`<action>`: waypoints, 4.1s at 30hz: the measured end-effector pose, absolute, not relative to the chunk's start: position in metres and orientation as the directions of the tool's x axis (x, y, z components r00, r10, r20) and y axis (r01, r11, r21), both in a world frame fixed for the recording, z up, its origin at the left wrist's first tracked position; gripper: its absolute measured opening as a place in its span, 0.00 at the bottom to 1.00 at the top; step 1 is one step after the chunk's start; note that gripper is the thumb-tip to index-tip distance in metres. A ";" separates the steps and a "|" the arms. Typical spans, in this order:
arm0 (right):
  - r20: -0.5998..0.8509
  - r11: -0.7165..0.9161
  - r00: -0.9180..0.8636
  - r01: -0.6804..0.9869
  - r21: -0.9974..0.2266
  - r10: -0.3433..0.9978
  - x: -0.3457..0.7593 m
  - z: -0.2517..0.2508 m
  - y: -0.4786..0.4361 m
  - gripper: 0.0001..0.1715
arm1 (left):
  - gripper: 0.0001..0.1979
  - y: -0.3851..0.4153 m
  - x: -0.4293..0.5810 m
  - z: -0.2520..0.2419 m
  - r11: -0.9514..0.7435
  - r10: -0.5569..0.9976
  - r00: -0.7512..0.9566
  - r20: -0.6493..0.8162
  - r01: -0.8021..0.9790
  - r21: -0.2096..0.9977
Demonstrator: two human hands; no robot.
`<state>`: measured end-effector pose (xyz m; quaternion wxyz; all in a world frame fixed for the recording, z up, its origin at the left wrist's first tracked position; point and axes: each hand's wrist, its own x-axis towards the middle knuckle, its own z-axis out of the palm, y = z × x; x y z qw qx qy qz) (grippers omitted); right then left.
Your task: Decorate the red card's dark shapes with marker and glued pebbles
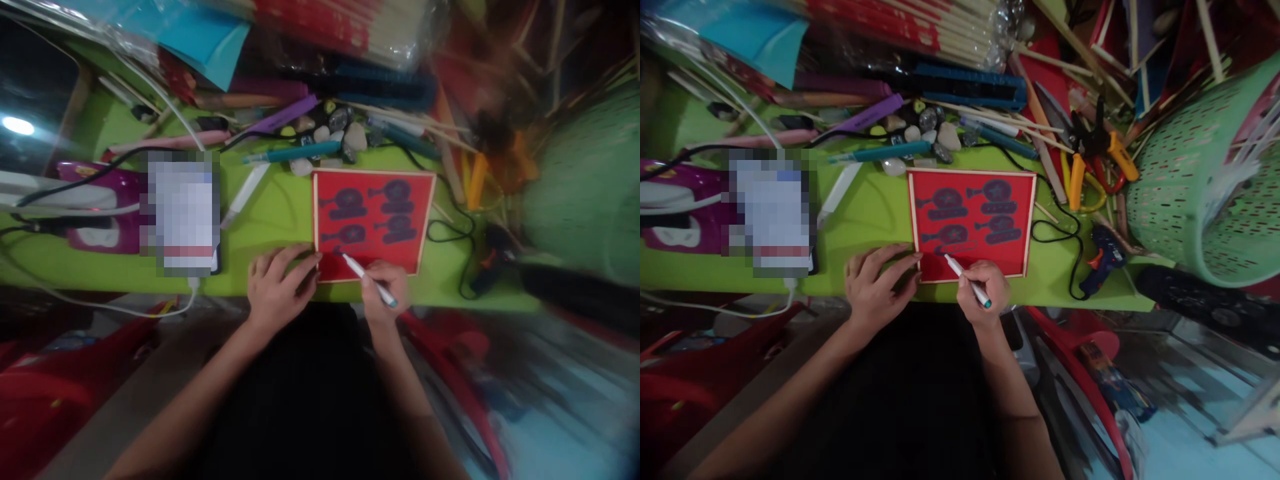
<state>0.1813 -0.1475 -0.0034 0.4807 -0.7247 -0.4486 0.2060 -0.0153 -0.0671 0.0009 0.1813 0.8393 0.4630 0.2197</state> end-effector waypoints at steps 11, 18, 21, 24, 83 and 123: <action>0.124 -0.140 0.509 0.450 -0.882 0.852 0.182 -0.004 -0.148 0.06 | 0.20 -0.065 -0.014 0.004 -0.528 0.846 0.486 0.220 0.703 0.476; 0.165 -0.118 0.531 0.459 -0.880 0.831 0.180 -0.004 -0.149 0.06 | 0.20 -0.064 -0.013 0.005 -0.520 0.850 0.482 0.212 0.704 0.483; 0.176 -0.121 0.544 0.466 -0.877 0.820 0.179 -0.002 -0.148 0.07 | 0.21 -0.065 -0.013 0.004 -0.523 0.848 0.484 0.215 0.706 0.477; 0.173 -0.142 0.562 0.472 -0.870 0.809 0.178 -0.001 -0.147 0.06 | 0.21 -0.065 -0.014 0.003 -0.522 0.849 0.484 0.212 0.707 0.477; 0.234 -0.286 0.775 0.469 -0.835 0.588 0.169 0.000 -0.143 0.03 | 0.22 -0.063 -0.016 0.004 -0.525 0.846 0.493 0.205 0.700 0.485; 0.245 -0.343 0.832 0.449 -0.825 0.499 0.165 0.006 -0.140 0.03 | 0.22 -0.062 -0.018 0.005 -0.514 0.846 0.506 0.169 0.687 0.514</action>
